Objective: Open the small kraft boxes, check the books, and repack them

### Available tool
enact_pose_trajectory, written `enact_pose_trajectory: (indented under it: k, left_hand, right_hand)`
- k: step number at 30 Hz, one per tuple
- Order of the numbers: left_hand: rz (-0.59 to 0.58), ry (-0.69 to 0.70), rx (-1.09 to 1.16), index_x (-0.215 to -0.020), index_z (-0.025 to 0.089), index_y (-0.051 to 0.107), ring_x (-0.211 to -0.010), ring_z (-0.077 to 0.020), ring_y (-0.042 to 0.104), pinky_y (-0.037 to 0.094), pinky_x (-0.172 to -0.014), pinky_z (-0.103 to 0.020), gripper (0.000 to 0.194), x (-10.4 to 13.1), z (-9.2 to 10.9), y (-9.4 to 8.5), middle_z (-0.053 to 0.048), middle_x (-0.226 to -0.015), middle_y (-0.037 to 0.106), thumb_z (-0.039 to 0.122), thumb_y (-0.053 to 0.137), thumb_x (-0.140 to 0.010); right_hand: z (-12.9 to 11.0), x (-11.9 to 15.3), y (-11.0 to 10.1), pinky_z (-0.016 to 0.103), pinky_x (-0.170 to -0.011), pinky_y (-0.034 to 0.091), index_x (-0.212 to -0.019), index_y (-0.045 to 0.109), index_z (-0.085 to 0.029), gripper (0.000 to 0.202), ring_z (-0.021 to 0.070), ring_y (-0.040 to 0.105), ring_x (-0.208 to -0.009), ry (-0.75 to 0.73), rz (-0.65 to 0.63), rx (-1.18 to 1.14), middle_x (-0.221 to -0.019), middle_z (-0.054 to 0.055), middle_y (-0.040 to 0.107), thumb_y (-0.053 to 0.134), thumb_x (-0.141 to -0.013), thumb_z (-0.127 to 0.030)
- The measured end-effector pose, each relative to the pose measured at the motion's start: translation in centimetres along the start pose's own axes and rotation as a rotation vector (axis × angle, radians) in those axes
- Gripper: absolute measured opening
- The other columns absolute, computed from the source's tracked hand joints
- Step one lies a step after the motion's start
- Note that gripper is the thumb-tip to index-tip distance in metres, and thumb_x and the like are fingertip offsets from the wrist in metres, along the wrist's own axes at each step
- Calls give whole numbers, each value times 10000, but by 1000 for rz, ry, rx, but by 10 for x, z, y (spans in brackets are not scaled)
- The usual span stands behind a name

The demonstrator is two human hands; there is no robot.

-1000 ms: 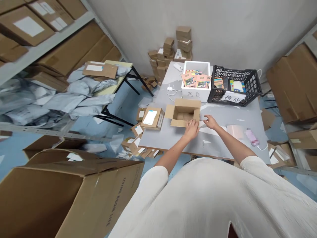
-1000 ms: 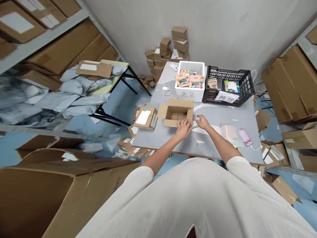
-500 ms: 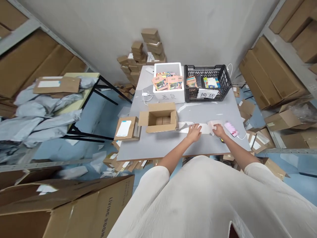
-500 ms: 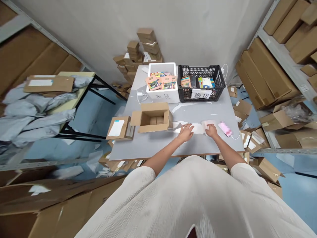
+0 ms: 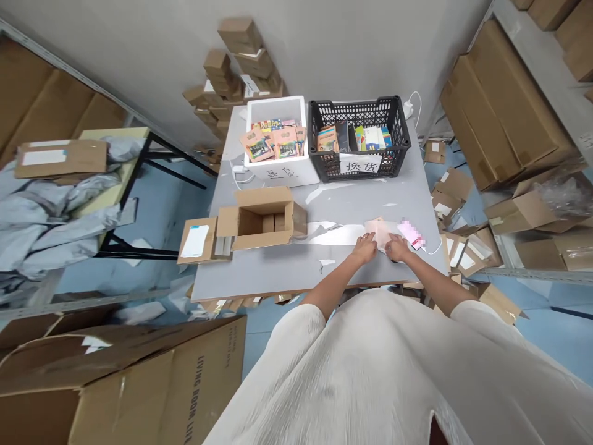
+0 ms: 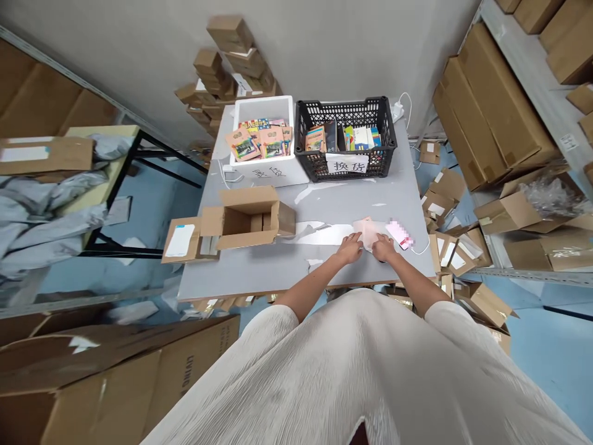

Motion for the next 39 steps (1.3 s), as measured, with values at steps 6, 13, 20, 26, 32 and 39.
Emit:
enact_pose_trajectory:
  k: [6,13,20,26,32,39]
  left_hand:
    - [-125,-64,-17,-1450,222,623,-1604,-333,422,366,-1290,-521,459,-17,9,24,-152,-1716,481,206,607,-991]
    - [-179,-106,-32,-1448,190,611,-1566,-321,466,351,-1287,-504,423,-21,10,34,-163,-1633,563,207,578,-1026]
    - [-163,-152,-21,-1410,173,657,-1448,-321,595,432,-1220,-481,378,-22,9,33,-175,-1512,658,202,551,-1048]
    - [16,-208,20,-1398,186,675,-1338,-299,668,507,-1145,-412,352,-19,-2,1,-153,-1448,676,233,513,-1090]
    - [223,-185,150,-1515,207,631,-1294,-290,696,548,-1120,-414,483,-11,-11,-37,-138,-1497,660,161,476,-1059]
    - [464,-214,325,-1352,229,627,-1227,-251,687,561,-1036,-379,304,5,-20,-67,-110,-1350,692,205,593,-1051]
  right_hand:
    - [2,3,5,548,-1241,341,-1320,775,-225,373,361,409,-1578,-136,-19,-8,-1722,157,496,580,-1001,-228]
    - [3,3,9,556,-1258,328,-1297,792,-172,362,391,362,-1624,-225,-86,84,-1799,198,373,535,-1057,-259]
    - [5,-2,13,551,-1274,364,-1541,638,-163,513,363,480,-1563,-258,-12,-63,-1703,191,530,487,-1054,-213]
    - [-5,-18,10,503,-1353,343,-1686,511,-160,680,310,402,-1653,-227,110,-504,-1773,171,439,527,-1026,-324]
    - [-31,-29,-20,443,-1309,419,-1645,586,-252,648,254,464,-1620,-211,199,-764,-1761,99,480,518,-1010,-362]
    - [-54,-23,-62,449,-1074,614,-1254,802,-226,486,270,741,-1238,-217,240,-1225,-1363,99,788,599,-964,-559]
Point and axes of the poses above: each hand's wrist, its own x-axis away from the middle knuckle, its own y-axis out of the palm, z = x × y, the point moved 5 cm from there along -x, towards the middle knuckle
